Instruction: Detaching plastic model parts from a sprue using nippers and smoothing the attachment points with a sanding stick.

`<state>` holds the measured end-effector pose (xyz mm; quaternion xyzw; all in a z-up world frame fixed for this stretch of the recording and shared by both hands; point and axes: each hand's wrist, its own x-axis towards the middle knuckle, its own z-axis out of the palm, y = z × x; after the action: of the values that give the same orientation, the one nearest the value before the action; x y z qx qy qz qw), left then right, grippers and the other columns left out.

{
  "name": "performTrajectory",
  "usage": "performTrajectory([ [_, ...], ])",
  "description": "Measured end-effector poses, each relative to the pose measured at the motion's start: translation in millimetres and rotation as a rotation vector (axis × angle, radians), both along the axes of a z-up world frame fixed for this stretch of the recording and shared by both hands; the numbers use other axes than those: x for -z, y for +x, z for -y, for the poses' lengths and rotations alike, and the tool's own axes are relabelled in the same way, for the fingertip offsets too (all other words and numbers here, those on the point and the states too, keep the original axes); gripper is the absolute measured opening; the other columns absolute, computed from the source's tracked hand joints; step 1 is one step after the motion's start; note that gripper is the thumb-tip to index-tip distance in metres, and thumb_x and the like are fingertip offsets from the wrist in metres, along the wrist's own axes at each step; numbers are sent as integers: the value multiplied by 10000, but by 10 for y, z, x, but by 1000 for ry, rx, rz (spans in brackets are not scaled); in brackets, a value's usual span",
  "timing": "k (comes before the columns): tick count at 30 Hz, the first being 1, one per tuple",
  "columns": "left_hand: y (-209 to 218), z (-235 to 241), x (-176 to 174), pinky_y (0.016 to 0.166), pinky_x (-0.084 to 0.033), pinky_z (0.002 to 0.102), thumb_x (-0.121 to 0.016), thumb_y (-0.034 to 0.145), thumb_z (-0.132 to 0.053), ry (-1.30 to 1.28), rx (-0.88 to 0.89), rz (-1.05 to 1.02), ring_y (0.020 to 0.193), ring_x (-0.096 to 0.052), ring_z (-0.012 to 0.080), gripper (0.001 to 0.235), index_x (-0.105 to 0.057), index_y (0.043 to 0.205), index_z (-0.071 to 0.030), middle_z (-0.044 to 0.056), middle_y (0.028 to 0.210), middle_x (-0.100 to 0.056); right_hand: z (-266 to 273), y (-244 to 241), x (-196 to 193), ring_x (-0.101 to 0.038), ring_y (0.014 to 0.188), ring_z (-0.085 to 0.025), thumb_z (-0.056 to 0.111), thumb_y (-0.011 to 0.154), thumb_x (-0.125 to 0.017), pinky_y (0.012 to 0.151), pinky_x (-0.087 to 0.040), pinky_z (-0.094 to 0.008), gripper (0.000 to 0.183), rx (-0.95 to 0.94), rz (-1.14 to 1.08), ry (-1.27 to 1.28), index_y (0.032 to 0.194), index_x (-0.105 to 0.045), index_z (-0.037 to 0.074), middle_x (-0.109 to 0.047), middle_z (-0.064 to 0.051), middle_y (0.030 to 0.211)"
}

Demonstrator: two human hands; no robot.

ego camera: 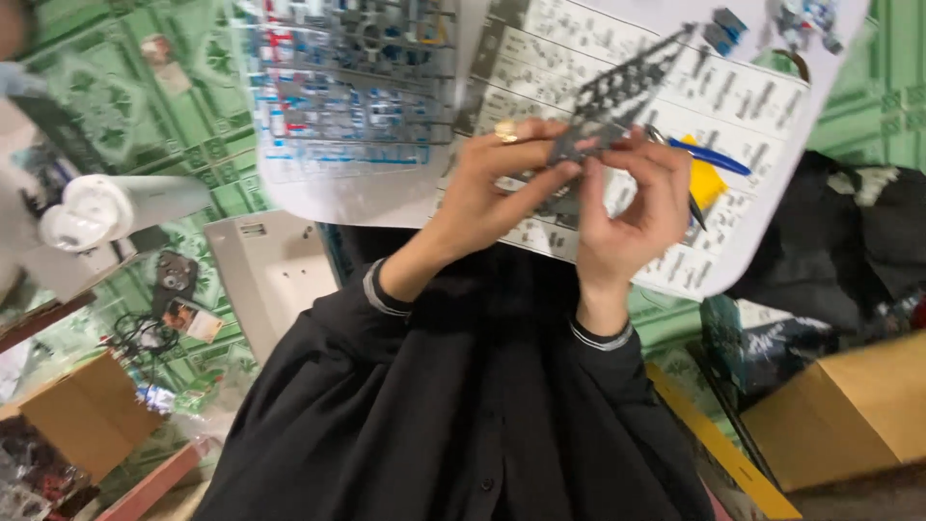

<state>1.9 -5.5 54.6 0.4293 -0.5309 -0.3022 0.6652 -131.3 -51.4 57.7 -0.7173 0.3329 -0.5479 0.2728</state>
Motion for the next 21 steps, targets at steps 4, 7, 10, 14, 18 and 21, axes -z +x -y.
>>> performTrajectory([
  [4,-43,-54,67,680,-552,347,-676,881,9,37,32,-31,820,-674,262,93,-709,966,-8,139,905,-660,-26,-35,-1,-604,817,-315,34,867,-756,782,-522,-452,137,-3,9,20,892,-670,-70,-551,-200,855],
  [7,-18,-46,-15,701,-564,308,-667,884,32,94,44,-82,761,-644,193,134,-719,989,-32,113,861,-672,-22,-22,5,-621,840,-311,-8,856,-756,784,-529,-455,119,-16,42,61,881,-666,-82,-557,-186,873],
  [10,-9,-29,-87,659,-565,300,-658,882,45,69,61,-82,760,-639,189,114,-713,965,-9,127,881,-671,-26,-9,6,-611,805,-320,-27,847,-744,749,-512,-458,101,-17,63,19,869,-667,-89,-548,-190,839],
  [14,-24,-24,-76,641,-574,299,-645,894,47,75,73,-94,754,-630,163,130,-708,991,-12,118,881,-666,-38,-13,9,-618,757,-332,-54,822,-753,719,-523,-442,74,36,8,-69,820,-682,-75,-548,-167,788],
  [18,-46,-40,118,599,-573,320,-651,891,25,65,62,-75,732,-619,146,123,-715,992,-6,134,881,-651,-31,15,-10,-636,750,-343,-73,803,-752,716,-536,-450,62,86,-29,-138,809,-692,-58,-549,-146,763],
  [21,-59,-50,-75,652,-564,340,-649,883,40,92,29,-70,772,-626,134,101,-720,936,-9,124,894,-687,-30,17,-26,-640,774,-340,-48,823,-763,738,-542,-449,78,40,34,-68,826,-689,-74,-546,-158,775],
])
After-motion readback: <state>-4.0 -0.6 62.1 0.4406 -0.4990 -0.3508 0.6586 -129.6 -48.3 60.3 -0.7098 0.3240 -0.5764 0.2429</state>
